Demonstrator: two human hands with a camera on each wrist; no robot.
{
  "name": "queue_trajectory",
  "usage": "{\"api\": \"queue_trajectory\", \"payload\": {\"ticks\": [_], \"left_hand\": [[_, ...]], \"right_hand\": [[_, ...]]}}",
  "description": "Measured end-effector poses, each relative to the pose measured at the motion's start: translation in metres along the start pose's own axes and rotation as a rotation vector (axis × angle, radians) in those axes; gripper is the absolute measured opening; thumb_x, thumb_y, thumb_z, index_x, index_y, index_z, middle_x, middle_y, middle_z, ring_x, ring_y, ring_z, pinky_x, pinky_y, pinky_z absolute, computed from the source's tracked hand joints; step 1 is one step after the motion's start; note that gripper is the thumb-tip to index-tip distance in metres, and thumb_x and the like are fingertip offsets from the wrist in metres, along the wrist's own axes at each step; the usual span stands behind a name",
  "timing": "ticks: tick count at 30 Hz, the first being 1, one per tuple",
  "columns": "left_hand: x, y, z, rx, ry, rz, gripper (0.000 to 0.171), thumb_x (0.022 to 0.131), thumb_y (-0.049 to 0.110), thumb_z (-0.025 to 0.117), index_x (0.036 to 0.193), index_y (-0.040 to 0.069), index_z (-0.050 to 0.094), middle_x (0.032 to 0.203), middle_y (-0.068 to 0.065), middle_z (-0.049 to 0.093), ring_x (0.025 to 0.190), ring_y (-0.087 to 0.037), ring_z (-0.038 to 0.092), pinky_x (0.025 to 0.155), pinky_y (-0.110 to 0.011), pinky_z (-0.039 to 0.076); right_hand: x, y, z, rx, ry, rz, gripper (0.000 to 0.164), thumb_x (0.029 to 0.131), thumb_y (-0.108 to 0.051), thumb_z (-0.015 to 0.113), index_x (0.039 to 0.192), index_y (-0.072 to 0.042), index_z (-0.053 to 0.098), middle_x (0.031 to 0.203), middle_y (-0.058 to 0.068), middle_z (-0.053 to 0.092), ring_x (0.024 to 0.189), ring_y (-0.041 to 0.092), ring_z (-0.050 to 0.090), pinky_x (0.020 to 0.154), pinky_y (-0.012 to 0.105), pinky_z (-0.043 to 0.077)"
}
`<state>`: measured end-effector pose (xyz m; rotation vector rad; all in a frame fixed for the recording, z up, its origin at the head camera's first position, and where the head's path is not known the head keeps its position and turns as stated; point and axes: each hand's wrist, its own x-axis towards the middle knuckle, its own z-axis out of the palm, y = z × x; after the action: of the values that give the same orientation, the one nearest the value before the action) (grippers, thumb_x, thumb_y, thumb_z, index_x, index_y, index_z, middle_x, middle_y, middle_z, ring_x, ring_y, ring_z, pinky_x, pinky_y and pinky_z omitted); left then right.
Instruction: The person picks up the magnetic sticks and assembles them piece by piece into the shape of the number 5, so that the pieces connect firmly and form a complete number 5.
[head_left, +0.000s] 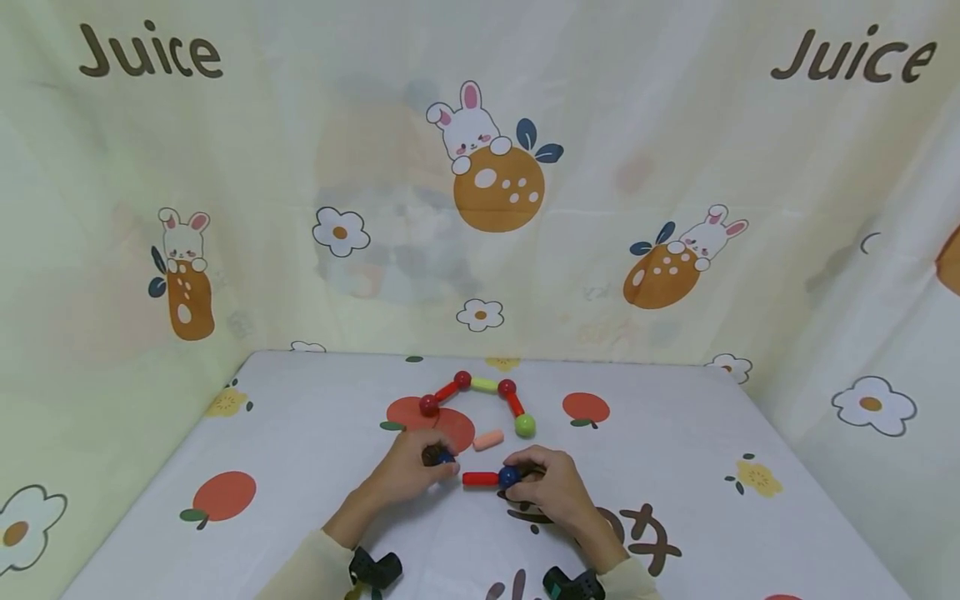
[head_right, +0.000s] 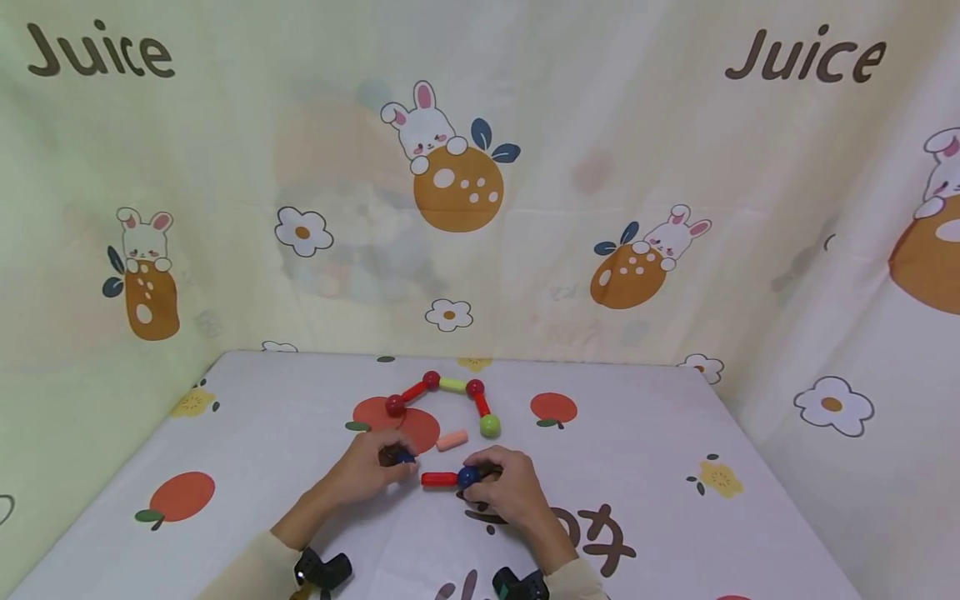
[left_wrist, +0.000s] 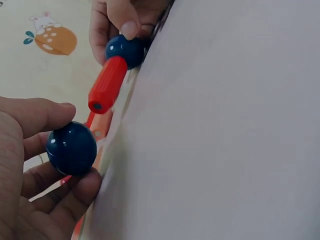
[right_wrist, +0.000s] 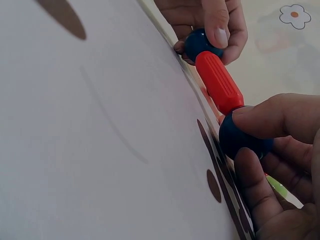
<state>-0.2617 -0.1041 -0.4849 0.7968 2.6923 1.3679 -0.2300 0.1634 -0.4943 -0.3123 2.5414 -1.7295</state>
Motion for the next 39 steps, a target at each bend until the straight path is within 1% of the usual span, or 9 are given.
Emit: {"api": "queue_trajectory", "payload": {"ticks": [5,9,16,23,34,39], "left_hand": [[-0.002,0.005,0.004,-0.031,-0.027,-0.001,0.022,0.088,0.018,0.08,0.107,0.011,0.073,0.095,0.007,0.068,0.089,-0.017,0.061,0.079,-0.027,0.054],[-0.004,0.008,0.006,-0.029,-0.039,-0.016,0.022,0.086,0.02,0.082,0.106,0.013,0.074,0.095,0.008,0.067,0.089,-0.017,0.06,0.079,-0.027,0.053],[-0.006,0.004,0.008,-0.047,-0.034,-0.019,0.023,0.086,0.021,0.082,0.106,0.014,0.074,0.093,0.011,0.067,0.088,-0.016,0.059,0.077,-0.027,0.053],[-0.008,0.005,0.009,-0.053,-0.02,-0.033,0.025,0.085,0.022,0.083,0.107,0.015,0.073,0.095,0.011,0.067,0.091,-0.016,0.059,0.08,-0.027,0.053],[-0.008,0.004,0.011,-0.046,-0.003,-0.036,0.026,0.084,0.02,0.084,0.107,0.015,0.073,0.096,0.009,0.066,0.091,-0.017,0.058,0.078,-0.026,0.053],[-0.008,0.004,0.011,-0.063,-0.007,-0.039,0.025,0.084,0.018,0.084,0.106,0.013,0.073,0.096,0.007,0.066,0.091,-0.018,0.057,0.077,-0.026,0.052]], "right_hand": [[0.0,0.001,-0.001,-0.003,0.009,0.01,0.033,0.077,-0.001,0.082,0.109,-0.005,0.075,0.105,0.01,0.07,0.089,0.023,0.065,0.078,0.027,0.058],[0.001,0.002,0.0,-0.003,0.009,0.016,0.033,0.077,-0.001,0.082,0.11,-0.005,0.075,0.106,0.009,0.07,0.089,0.022,0.065,0.078,0.027,0.058],[0.001,0.003,0.001,-0.02,0.003,0.011,0.033,0.078,-0.002,0.082,0.11,-0.005,0.075,0.107,0.008,0.07,0.088,0.021,0.066,0.078,0.026,0.058],[0.001,0.003,0.001,-0.018,0.007,0.013,0.033,0.078,-0.002,0.083,0.11,-0.005,0.075,0.108,0.008,0.07,0.089,0.022,0.065,0.079,0.026,0.058],[0.001,0.0,0.0,-0.029,0.018,0.015,0.032,0.078,-0.001,0.083,0.109,-0.006,0.076,0.107,0.007,0.07,0.09,0.022,0.065,0.079,0.026,0.058],[0.001,0.0,0.001,-0.024,0.012,0.02,0.033,0.078,-0.001,0.082,0.109,-0.006,0.076,0.106,0.007,0.07,0.089,0.022,0.065,0.079,0.028,0.058]]}}
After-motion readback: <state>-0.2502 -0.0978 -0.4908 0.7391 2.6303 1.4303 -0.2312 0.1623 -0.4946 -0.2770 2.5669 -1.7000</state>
